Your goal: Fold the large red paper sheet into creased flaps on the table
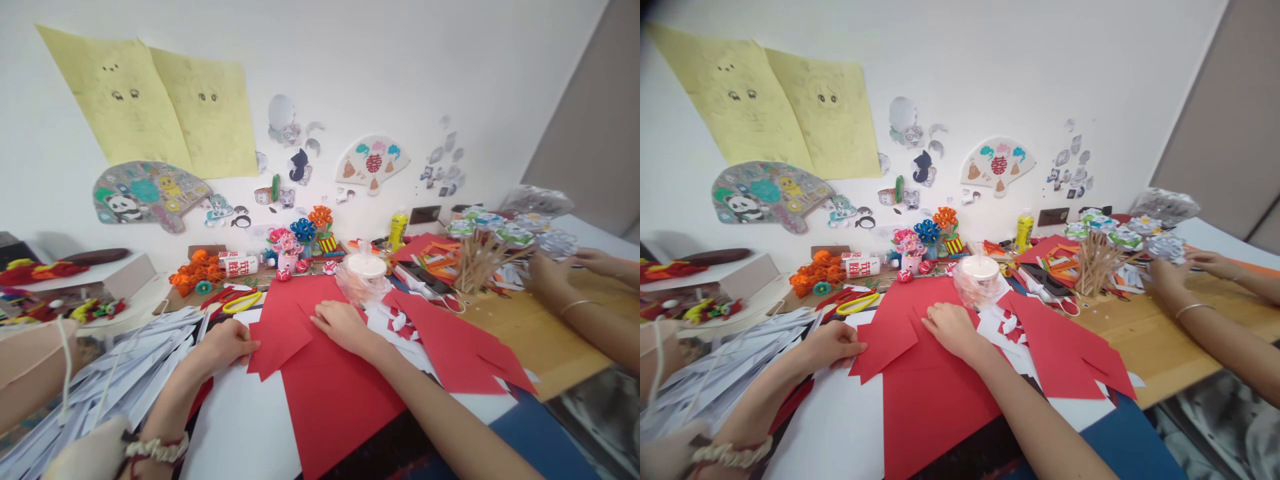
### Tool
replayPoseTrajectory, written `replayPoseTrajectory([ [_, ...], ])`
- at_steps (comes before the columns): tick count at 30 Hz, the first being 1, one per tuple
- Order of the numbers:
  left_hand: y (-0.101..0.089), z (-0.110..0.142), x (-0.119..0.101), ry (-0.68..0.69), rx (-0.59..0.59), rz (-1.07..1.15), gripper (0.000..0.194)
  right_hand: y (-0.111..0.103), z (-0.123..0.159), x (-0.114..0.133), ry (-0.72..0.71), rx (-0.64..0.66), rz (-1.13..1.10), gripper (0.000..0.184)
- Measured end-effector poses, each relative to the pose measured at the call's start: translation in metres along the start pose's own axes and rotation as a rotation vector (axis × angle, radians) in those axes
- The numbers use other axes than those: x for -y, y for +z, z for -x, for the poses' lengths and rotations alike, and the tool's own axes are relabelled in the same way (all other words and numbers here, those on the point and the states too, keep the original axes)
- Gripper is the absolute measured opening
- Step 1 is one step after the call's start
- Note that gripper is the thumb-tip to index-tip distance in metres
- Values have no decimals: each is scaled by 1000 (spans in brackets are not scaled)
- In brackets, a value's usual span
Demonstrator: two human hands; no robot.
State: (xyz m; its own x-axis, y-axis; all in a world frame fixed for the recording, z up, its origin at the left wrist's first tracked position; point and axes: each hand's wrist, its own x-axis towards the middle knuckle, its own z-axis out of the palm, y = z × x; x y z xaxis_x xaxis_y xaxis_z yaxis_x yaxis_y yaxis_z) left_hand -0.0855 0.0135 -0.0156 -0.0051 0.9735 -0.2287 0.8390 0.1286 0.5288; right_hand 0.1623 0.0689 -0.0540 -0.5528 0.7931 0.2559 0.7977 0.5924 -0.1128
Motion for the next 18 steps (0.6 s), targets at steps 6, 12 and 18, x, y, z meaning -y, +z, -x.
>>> replayPoseTrajectory([
  [6,-6,2,-11,15,-163,-87,28,-5,2,1,21,-11,-141,37],
  [12,-9,2,-13,16,-342,-189,23,-10,0,1,55,-91,-464,37],
  [18,-13,3,-14,-58,-534,-205,24,-3,-3,-11,128,-200,-228,24],
])
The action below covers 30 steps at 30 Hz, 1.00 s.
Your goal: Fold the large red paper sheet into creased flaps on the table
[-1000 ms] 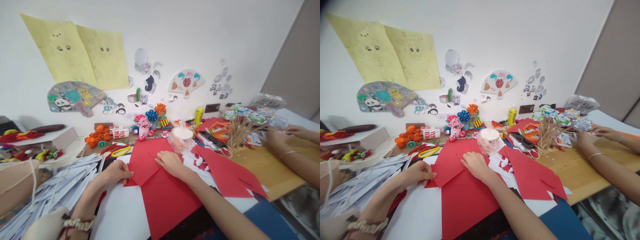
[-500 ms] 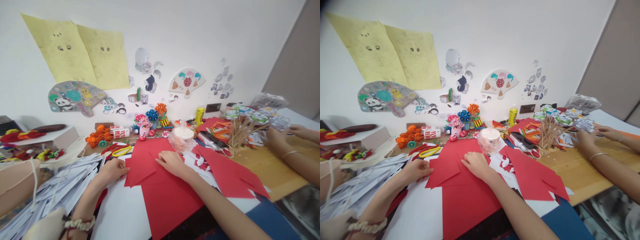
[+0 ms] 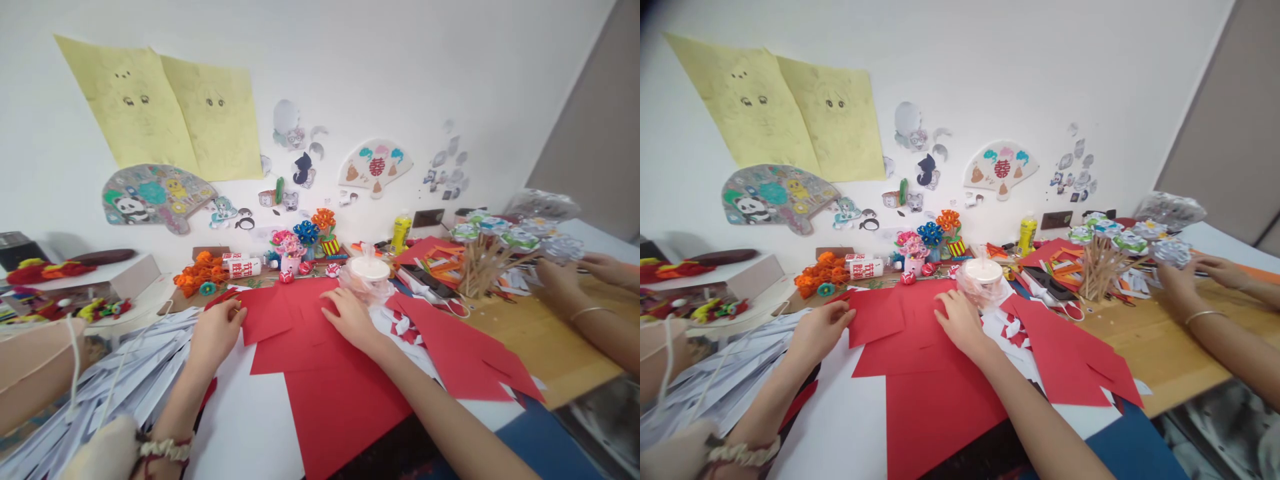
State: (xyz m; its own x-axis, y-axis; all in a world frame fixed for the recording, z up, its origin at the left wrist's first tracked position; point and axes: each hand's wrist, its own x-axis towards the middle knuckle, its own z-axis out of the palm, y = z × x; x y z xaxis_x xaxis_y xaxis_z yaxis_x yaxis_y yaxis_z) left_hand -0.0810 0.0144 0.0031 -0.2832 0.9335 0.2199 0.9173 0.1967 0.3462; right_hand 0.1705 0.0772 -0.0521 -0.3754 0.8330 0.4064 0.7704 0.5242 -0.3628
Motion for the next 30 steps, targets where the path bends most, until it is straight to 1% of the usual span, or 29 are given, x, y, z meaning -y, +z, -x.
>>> replayPoseTrajectory([
  [3,-2,1,-4,-29,-61,65,24,5,2,-4,-66,52,3,36],
  [5,-2,2,-6,-19,-55,128,25,6,3,-4,-95,76,-20,38],
  [8,2,4,-11,50,2,198,27,7,4,-3,-101,73,-68,40],
  [11,9,5,-14,109,99,243,29,6,3,-4,-78,55,-111,38],
  [13,14,5,-15,118,144,256,29,6,2,-5,-70,53,-121,35],
  [16,19,4,-15,118,173,251,28,7,0,-6,-63,49,-142,33],
  [18,21,4,-14,126,191,250,27,8,-2,-6,-49,36,-194,33],
  [21,23,4,-15,143,209,265,27,9,-5,-6,-22,31,-353,30],
  [27,24,7,-18,176,216,327,27,9,-9,-6,46,83,-811,25],
  [30,25,7,-18,196,232,377,29,7,-8,-6,90,94,-963,27],
])
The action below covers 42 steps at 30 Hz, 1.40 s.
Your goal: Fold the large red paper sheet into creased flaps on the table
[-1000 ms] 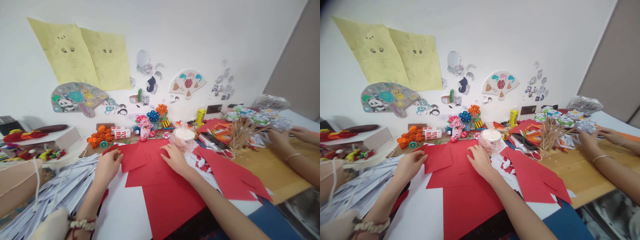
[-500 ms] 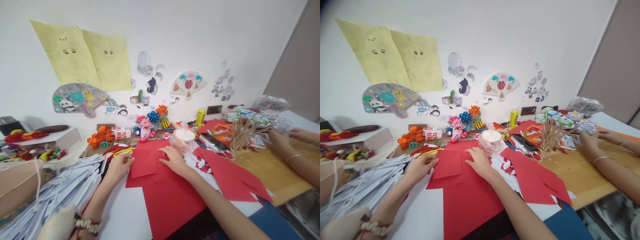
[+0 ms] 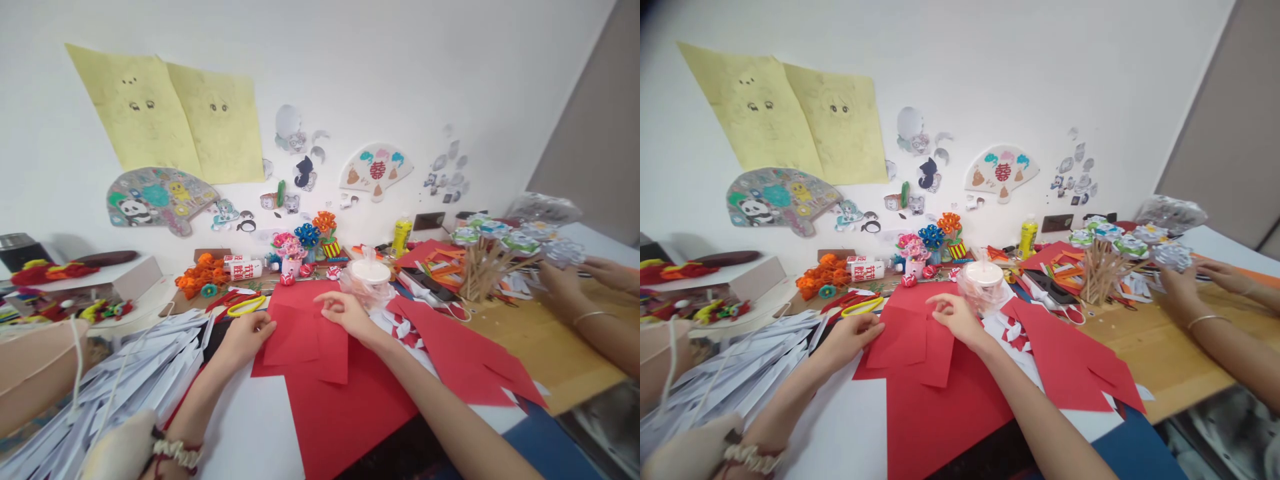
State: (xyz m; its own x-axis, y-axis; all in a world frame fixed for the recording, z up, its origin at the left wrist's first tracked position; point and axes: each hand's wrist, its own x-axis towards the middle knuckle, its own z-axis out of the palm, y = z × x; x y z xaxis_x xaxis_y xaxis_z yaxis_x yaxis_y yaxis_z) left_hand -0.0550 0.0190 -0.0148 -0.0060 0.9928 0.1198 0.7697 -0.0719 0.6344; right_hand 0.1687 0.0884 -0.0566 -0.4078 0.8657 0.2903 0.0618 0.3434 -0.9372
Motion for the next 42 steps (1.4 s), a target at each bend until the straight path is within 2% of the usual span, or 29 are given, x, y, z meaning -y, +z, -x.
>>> replayPoseTrajectory([
  [9,-6,-2,7,-23,-2,102,30,-3,3,9,49,-38,-220,32],
  [15,-4,-1,4,-46,74,99,28,-2,4,8,77,-1,-385,32],
  [18,-3,0,5,-77,48,45,24,-2,2,4,93,-12,-268,32],
  [23,-6,0,9,-156,-19,-31,13,-5,-2,-2,42,-48,262,29],
  [25,-7,-1,10,-161,-31,-34,13,-6,-1,-2,22,-23,367,28],
  [31,-5,-2,8,-111,-17,62,24,-7,1,1,11,11,365,34],
  [35,1,0,6,-103,41,80,25,-8,-1,-3,12,4,355,37],
  [42,11,3,2,-89,104,56,26,-10,-7,-15,47,-16,180,31],
])
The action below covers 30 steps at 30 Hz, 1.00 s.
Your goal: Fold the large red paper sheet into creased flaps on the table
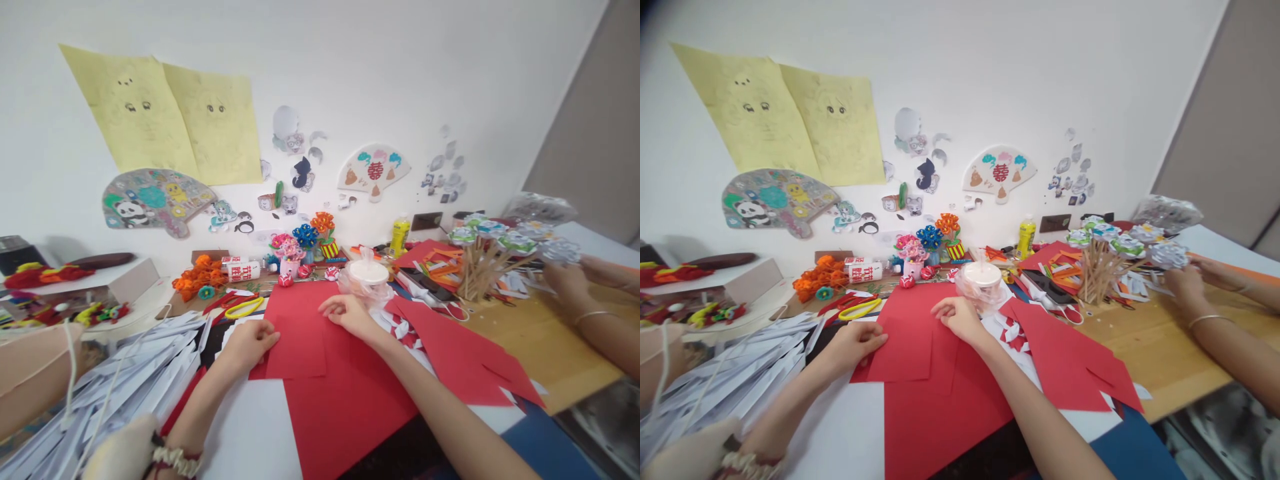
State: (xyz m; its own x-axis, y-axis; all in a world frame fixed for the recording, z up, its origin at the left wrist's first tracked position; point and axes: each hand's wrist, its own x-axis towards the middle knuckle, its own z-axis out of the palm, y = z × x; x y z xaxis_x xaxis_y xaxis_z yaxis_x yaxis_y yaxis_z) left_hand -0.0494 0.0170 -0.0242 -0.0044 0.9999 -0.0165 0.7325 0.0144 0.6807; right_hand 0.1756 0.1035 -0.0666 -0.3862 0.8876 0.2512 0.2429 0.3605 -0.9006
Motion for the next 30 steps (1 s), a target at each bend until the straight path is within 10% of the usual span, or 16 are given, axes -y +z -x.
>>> replayPoseTrajectory([
  [17,11,3,-16,16,-44,5,19,15,0,3,-66,-173,57,33],
  [23,15,2,-18,-149,-5,271,57,24,-2,-1,-106,-172,-1,32],
  [30,15,12,-36,-198,106,466,54,27,-2,-1,-110,-166,-14,30],
])
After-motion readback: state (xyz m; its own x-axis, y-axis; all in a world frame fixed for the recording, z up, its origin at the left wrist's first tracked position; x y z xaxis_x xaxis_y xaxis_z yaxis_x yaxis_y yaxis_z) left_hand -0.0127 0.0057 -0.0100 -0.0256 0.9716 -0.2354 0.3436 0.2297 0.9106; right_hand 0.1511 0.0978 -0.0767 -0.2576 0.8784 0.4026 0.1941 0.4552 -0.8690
